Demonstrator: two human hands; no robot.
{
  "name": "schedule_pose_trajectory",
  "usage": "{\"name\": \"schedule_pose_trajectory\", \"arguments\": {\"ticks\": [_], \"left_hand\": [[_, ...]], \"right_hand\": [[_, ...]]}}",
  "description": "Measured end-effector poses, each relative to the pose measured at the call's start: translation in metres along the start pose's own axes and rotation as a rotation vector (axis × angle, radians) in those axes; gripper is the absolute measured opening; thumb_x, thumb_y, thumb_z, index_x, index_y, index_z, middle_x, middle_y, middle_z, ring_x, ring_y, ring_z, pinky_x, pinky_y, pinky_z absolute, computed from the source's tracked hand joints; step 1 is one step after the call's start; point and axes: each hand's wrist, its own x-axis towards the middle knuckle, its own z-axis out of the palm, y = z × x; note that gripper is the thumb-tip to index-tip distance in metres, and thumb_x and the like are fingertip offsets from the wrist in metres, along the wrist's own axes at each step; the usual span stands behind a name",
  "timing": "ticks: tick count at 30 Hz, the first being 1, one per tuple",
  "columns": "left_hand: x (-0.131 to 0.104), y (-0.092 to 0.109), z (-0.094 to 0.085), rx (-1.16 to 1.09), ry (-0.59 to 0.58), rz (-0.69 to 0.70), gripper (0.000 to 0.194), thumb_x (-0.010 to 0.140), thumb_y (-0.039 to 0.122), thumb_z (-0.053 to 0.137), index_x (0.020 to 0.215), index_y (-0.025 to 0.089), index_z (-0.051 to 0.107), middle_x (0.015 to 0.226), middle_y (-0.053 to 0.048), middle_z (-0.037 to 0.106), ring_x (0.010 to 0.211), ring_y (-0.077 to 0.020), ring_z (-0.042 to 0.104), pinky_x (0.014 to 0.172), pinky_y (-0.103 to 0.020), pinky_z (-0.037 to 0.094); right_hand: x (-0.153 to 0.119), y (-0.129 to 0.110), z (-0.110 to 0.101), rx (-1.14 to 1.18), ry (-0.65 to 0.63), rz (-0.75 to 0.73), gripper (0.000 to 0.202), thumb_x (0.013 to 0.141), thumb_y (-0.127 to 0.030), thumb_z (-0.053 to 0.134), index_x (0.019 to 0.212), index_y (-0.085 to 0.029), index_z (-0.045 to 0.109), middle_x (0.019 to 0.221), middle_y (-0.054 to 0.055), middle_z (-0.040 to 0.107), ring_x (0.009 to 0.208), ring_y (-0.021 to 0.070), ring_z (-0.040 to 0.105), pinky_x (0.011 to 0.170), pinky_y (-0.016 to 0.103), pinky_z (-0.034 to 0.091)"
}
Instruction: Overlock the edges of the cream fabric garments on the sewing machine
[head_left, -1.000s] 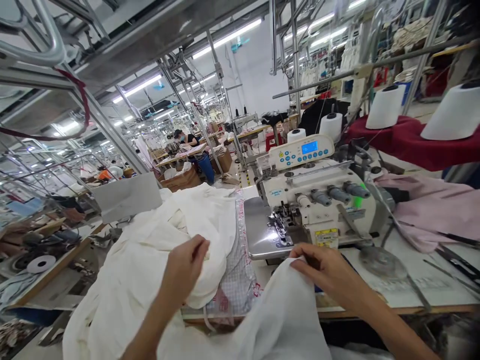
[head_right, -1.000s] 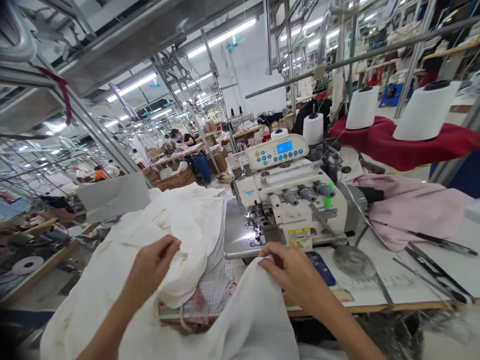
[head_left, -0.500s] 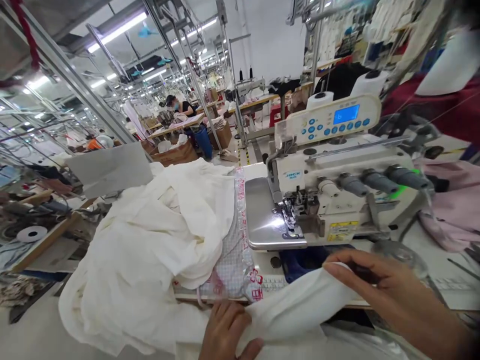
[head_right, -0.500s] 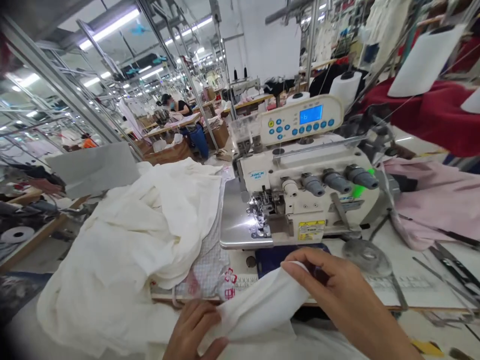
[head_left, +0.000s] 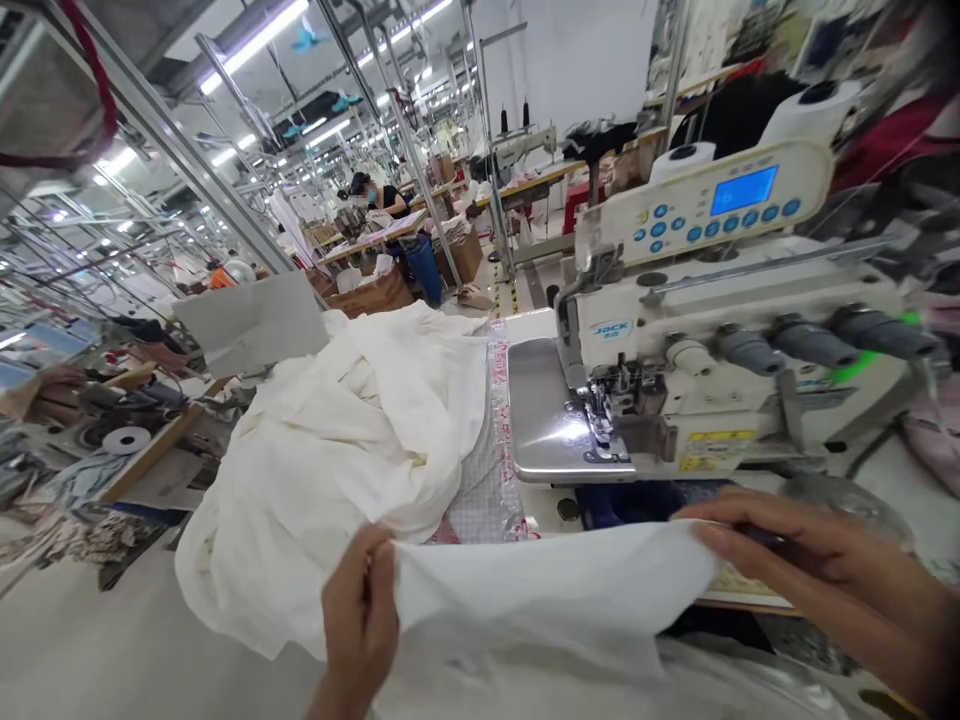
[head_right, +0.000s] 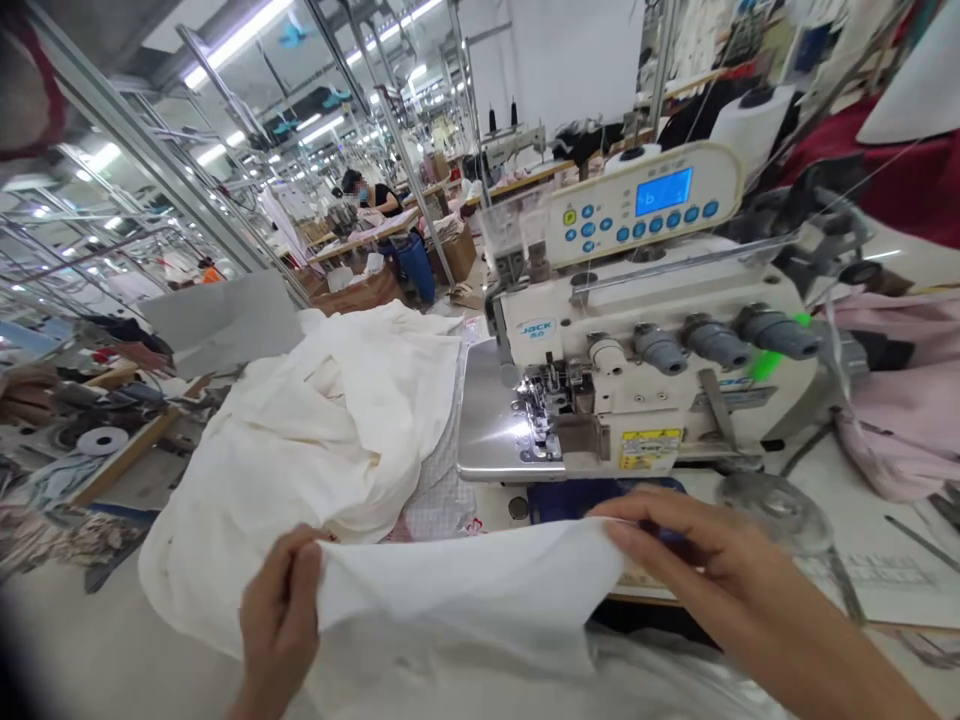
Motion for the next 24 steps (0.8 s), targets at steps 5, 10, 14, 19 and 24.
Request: {"name": "schedule_pose_trajectory", "arguments": {"ticks": [5, 10, 14, 19, 24], "left_hand": [[0.115, 0.013, 0.010, 0.191, 0.171, 0.324, 0.017, 0.090, 0.013, 0.040, 0.086, 0.018, 0.056, 0.077, -0.005, 0.061, 0.075, -0.0192, 0.060, 0.071, -0.030, 0.050], [0.094, 0.079, 0.070, 0.072, 0.062, 0.871, 0.034, 0.087, 0.004, 0.040, 0.116, 0.007, 0.056, 0.120, -0.020, 0.062, 0.121, -0.0257, 0.055, 0.094, -0.035, 0.052], [0.057, 0.112, 0.104, 0.012, -0.001, 0.905, 0.032, 0.088, 0.011, 0.045, 0.116, 0.003, 0.060, 0.118, -0.021, 0.064, 0.117, -0.0312, 0.057, 0.092, -0.044, 0.053], [0.060, 0.107, 0.111, 0.026, 0.052, 0.740, 0.029, 0.090, 0.014, 0.047, 0.113, 0.005, 0.063, 0.107, -0.017, 0.066, 0.099, -0.0273, 0.058, 0.083, -0.040, 0.047], [0.062, 0.108, 0.110, 0.120, 0.039, 0.646, 0.033, 0.095, 0.023, 0.042, 0.116, 0.009, 0.063, 0.103, -0.014, 0.064, 0.092, -0.0258, 0.054, 0.077, -0.039, 0.040]], "right_hand": [[0.034, -0.007, 0.031, -0.008, 0.083, 0.082, 0.031, 0.082, -0.050, 0.063, 0.078, -0.021, 0.072, 0.069, 0.002, 0.071, 0.063, 0.0207, 0.063, 0.058, 0.030, 0.050], [0.050, -0.006, 0.051, 0.014, 0.233, 0.179, 0.034, 0.078, -0.054, 0.062, 0.078, -0.020, 0.065, 0.058, -0.001, 0.058, 0.055, 0.0180, 0.054, 0.053, 0.029, 0.043], [0.048, -0.003, 0.053, 0.083, 0.258, 0.196, 0.035, 0.078, -0.053, 0.062, 0.088, -0.019, 0.062, 0.056, -0.003, 0.055, 0.054, 0.0179, 0.055, 0.054, 0.029, 0.045], [0.047, -0.002, 0.061, -0.018, 0.356, 0.162, 0.033, 0.082, -0.052, 0.059, 0.092, -0.021, 0.062, 0.054, -0.005, 0.051, 0.049, 0.0162, 0.052, 0.050, 0.027, 0.044], [0.053, -0.011, 0.073, -0.133, 0.503, 0.141, 0.025, 0.083, -0.046, 0.058, 0.088, -0.022, 0.059, 0.054, -0.004, 0.053, 0.048, 0.0165, 0.055, 0.053, 0.029, 0.044]]}}
